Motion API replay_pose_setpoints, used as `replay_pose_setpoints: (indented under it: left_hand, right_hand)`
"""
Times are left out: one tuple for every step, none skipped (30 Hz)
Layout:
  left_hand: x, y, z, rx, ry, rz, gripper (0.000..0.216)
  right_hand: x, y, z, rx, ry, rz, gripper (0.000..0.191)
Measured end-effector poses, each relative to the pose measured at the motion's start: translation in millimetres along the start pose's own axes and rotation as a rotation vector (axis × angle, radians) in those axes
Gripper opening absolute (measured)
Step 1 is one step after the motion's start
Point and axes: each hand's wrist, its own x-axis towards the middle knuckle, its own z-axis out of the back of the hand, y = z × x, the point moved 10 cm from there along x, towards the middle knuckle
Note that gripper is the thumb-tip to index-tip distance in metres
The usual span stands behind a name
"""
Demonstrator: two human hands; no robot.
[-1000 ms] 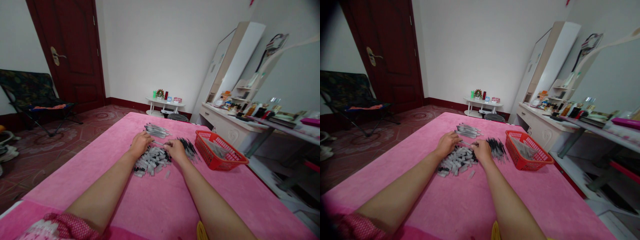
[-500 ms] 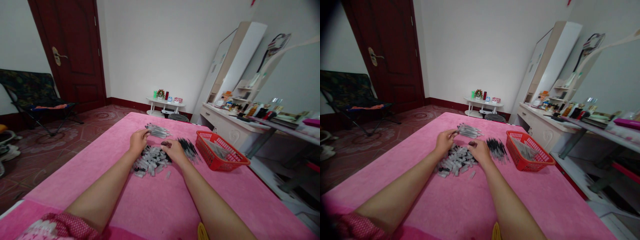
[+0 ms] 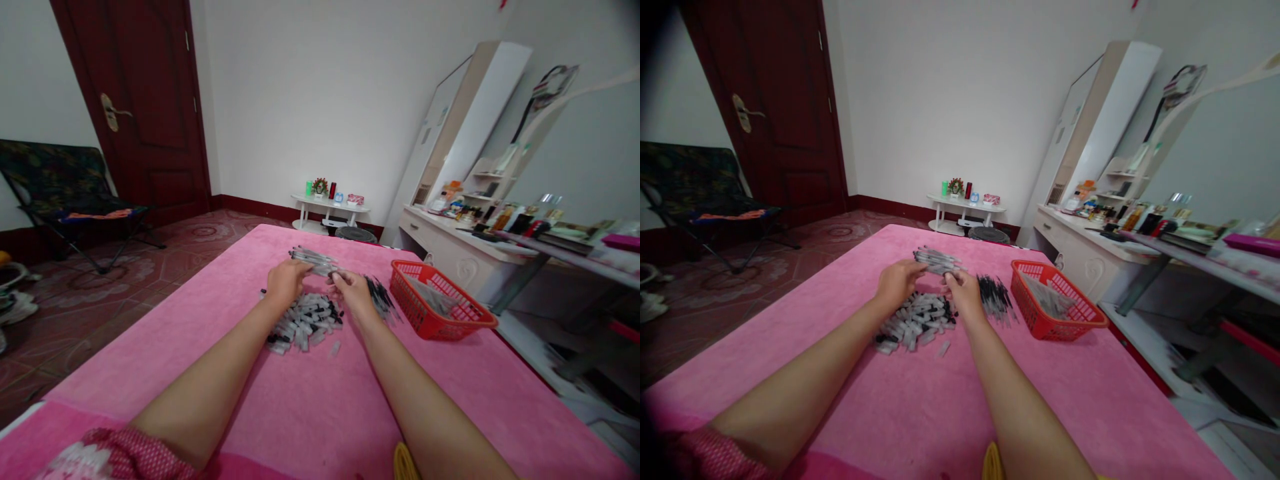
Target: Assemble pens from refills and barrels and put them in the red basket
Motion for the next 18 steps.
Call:
replay_pose_setpoints:
  left_hand:
    - [-2.3, -8.1, -2.4, 0.181, 0.018, -0.098, 0.025]
    - [-5.1, -13.9, -6.7, 0.317, 0.045, -0.177, 0.028]
    - [-7.7, -17.4, -10.8, 0.413, 0.071, -0.234, 0.030]
    - [-9.6, -19.2, -13.5, 0.476, 0.084, -0.271, 0.031]
    - [-10.8, -20.0, -14.5, 0.516, 0.085, -0.293, 0.032]
    - [-11.5, -20.0, -14.6, 0.542, 0.080, -0.306, 0.032]
    - [-11.9, -19.6, -14.4, 0.556, 0.074, -0.315, 0.032]
    - [-12.2, -18.9, -14.0, 0.564, 0.069, -0.323, 0.032]
    - [-12.3, -17.9, -13.5, 0.567, 0.065, -0.330, 0.032]
    - [-12.3, -16.8, -12.9, 0.567, 0.062, -0.335, 0.032]
    - [-12.3, -15.6, -12.1, 0.564, 0.059, -0.338, 0.032]
    - [-12.2, -14.8, -11.2, 0.561, 0.053, -0.339, 0.032]
    - [-12.2, -14.5, -10.2, 0.558, 0.047, -0.341, 0.032]
    - [-12.3, -15.3, -9.7, 0.557, 0.044, -0.345, 0.031]
    - [-12.7, -17.1, -9.7, 0.557, 0.043, -0.353, 0.030]
    - [-13.4, -20.5, -10.2, 0.556, 0.045, -0.367, 0.030]
    - [-14.4, -25.2, -10.6, 0.554, 0.045, -0.385, 0.030]
    - [-15.4, -31.0, -9.9, 0.548, 0.036, -0.404, 0.030]
  right_hand:
    - [-0.2, -3.9, 0.0, 0.028, -0.002, -0.034, 0.028]
    - [-0.7, -7.7, -0.6, 0.050, 0.000, -0.066, 0.028]
    - [-1.2, -10.7, -1.5, 0.058, 0.005, -0.089, 0.026]
    - [-1.7, -12.4, -2.3, 0.049, 0.012, -0.098, 0.024]
    - [-1.9, -13.0, -2.5, 0.021, 0.016, -0.096, 0.022]
    - [-1.8, -12.8, -1.8, -0.017, 0.015, -0.086, 0.019]
    - [-1.6, -12.3, -0.5, -0.056, 0.013, -0.077, 0.016]
    - [-1.2, -12.0, 1.4, -0.089, 0.008, -0.071, 0.014]
    - [-0.7, -11.9, 3.5, -0.114, 0.003, -0.071, 0.011]
    - [-0.2, -11.8, 5.4, -0.129, 0.000, -0.073, 0.008]
    - [0.3, -11.8, 6.8, -0.134, 0.000, -0.076, 0.007]
    - [0.5, -11.8, 7.6, -0.135, 0.002, -0.078, 0.006]
    - [0.5, -11.8, 7.9, -0.137, 0.004, -0.080, 0.005]
    - [0.2, -12.8, 7.4, -0.134, 0.006, -0.088, 0.004]
    - [-0.5, -15.1, 6.0, -0.122, 0.012, -0.104, 0.003]
    - [-1.4, -18.5, 3.9, -0.094, 0.022, -0.126, 0.004]
    - [-2.3, -22.5, 1.4, -0.056, 0.031, -0.152, 0.006]
    - [-3.1, -26.6, -0.7, -0.012, 0.039, -0.177, 0.008]
